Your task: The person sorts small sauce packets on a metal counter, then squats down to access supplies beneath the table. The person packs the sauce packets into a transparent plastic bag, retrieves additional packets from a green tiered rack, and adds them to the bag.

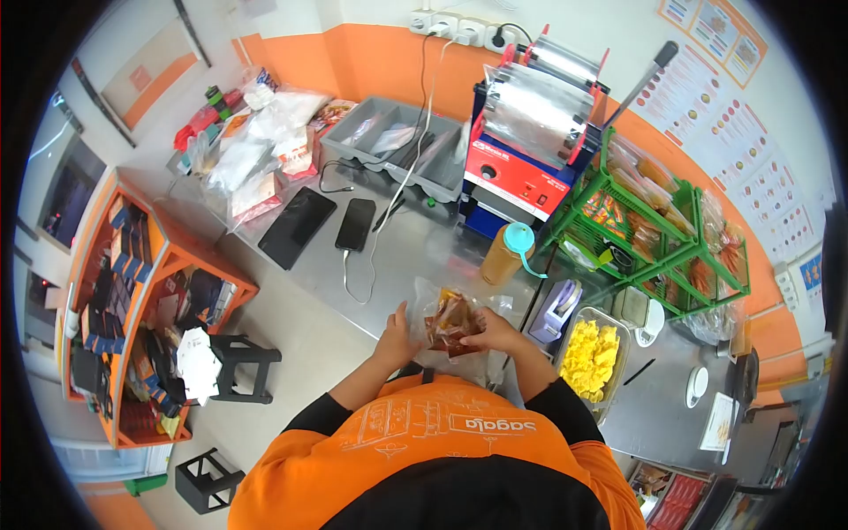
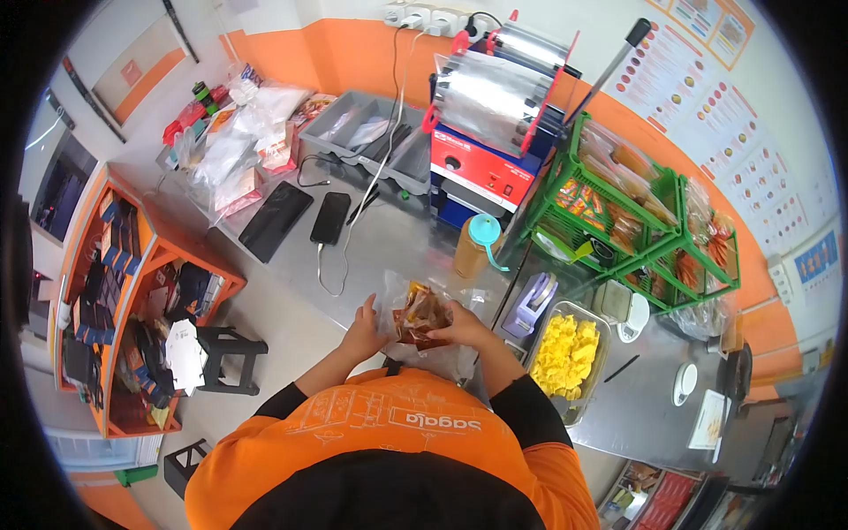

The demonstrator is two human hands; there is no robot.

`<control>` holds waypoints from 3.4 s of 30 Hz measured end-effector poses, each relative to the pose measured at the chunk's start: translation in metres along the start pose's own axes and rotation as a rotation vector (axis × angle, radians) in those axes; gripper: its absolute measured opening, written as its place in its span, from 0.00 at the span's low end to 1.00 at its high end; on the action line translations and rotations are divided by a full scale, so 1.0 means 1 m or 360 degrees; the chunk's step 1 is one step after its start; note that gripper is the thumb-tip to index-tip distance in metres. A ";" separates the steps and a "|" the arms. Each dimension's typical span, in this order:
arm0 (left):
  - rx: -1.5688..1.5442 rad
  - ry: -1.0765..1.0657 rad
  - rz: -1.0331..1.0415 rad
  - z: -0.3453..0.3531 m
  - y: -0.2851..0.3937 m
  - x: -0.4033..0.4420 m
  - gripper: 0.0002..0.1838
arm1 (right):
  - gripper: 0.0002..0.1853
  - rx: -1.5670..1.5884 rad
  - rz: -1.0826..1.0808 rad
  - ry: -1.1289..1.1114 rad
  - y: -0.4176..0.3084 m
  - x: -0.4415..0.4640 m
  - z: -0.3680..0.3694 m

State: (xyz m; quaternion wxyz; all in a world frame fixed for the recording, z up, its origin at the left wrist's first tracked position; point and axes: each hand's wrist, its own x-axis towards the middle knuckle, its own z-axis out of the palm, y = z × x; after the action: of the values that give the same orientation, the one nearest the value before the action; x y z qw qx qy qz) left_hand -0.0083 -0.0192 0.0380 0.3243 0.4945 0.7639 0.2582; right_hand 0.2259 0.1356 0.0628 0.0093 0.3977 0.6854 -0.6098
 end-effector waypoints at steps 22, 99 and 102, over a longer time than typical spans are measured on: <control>0.0065 0.0289 0.0382 0.035 0.001 0.022 0.13 | 0.10 0.0785 -0.0221 0.0678 0.024 0.004 -0.002; -0.3006 -0.0567 -0.0052 0.011 0.028 0.022 0.24 | 0.22 -0.0109 -0.1033 0.0598 -0.094 -0.008 0.073; -0.2824 -0.0598 0.0152 -0.001 0.039 0.015 0.28 | 0.20 0.0113 -0.0721 0.0484 -0.101 -0.013 0.061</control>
State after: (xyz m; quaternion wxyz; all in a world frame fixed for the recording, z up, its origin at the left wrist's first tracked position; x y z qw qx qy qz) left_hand 0.0092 0.0096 0.0624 0.6943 0.1283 0.1979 0.6799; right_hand 0.1492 0.0833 0.1372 -0.2444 0.3214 0.7287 -0.5532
